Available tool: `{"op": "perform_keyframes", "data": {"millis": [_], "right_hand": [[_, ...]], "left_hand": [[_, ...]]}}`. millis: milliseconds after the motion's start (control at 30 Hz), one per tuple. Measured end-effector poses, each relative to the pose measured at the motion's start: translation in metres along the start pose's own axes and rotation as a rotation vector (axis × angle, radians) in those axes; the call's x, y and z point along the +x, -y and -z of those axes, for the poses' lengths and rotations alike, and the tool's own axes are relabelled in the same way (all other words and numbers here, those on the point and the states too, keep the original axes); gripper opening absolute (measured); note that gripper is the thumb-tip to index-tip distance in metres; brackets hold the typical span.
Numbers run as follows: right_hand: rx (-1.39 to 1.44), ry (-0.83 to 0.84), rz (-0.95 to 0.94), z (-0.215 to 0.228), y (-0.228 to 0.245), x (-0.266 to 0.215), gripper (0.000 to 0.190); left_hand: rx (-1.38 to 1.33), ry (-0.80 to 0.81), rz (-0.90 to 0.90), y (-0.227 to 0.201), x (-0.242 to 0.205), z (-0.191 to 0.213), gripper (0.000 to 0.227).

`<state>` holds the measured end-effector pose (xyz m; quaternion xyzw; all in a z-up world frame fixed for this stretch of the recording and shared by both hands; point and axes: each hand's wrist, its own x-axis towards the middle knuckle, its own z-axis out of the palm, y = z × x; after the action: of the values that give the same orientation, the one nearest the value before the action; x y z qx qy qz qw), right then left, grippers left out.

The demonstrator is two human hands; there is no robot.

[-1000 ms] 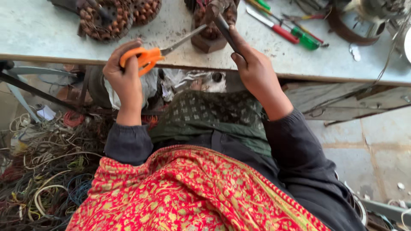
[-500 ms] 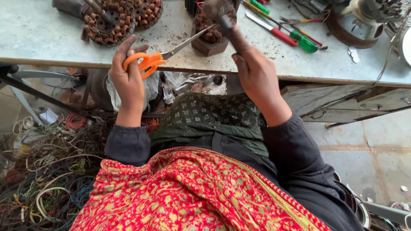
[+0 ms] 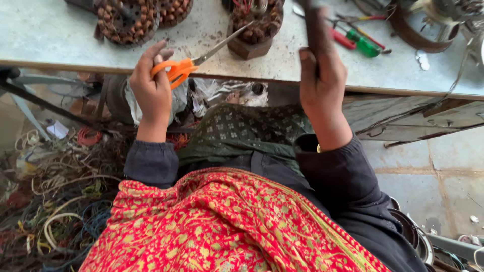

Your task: The person uses orange-handled shears to cut and pull wires from a cylindrical electrical component, likely a motor stator. They repeatedly use a hammer to strike the shears or the component to loosen parts. The person also uses a screwdriver to pry at the component.

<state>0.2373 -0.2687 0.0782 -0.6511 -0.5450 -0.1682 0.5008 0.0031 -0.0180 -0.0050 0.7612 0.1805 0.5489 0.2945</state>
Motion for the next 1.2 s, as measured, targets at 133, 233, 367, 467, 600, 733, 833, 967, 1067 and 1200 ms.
{"op": "perform_keyframes", "data": {"millis": [133, 233, 367, 467, 600, 733, 833, 967, 1067, 1200], "right_hand": [[-0.352, 0.419, -0.132, -0.016, -0.002, 0.001, 0.011], [-0.393, 0.393, -0.047, -0.015, 0.006, 0.007, 0.049], [-0.138, 0.155, 0.069, -0.002, 0.018, 0.006, 0.032], [-0.144, 0.178, 0.055, -0.008, 0.02, 0.003, 0.05], [-0.318, 0.423, -0.169, -0.02, 0.015, 0.012, 0.056], [-0.227, 0.333, -0.072, -0.01, 0.02, 0.016, 0.057], [0.019, 0.128, 0.126, 0.002, 0.027, 0.013, 0.053], [-0.195, 0.199, 0.053, -0.01, 0.021, 0.011, 0.059], [-0.435, 0.491, -0.159, -0.023, 0.006, 0.011, 0.057], [-0.291, 0.281, -0.037, -0.018, -0.011, -0.001, 0.053]], "left_hand": [[-0.036, -0.021, 0.018, 0.004, -0.005, -0.004, 0.03], [0.052, -0.002, -0.08, 0.001, -0.006, -0.005, 0.031], [-0.05, -0.013, 0.008, 0.006, -0.007, -0.007, 0.033], [-0.059, -0.021, 0.021, 0.01, -0.01, -0.007, 0.03], [-0.057, -0.016, 0.087, 0.003, -0.011, -0.009, 0.024], [-0.18, 0.018, 0.135, 0.001, -0.017, -0.004, 0.031], [-0.256, -0.006, 0.235, 0.011, -0.024, -0.008, 0.033], [-0.328, -0.039, 0.215, 0.028, -0.042, -0.014, 0.029], [-0.305, -0.033, 0.204, 0.034, -0.056, -0.019, 0.029], [-0.276, -0.032, 0.25, 0.038, -0.059, -0.025, 0.03]]}}
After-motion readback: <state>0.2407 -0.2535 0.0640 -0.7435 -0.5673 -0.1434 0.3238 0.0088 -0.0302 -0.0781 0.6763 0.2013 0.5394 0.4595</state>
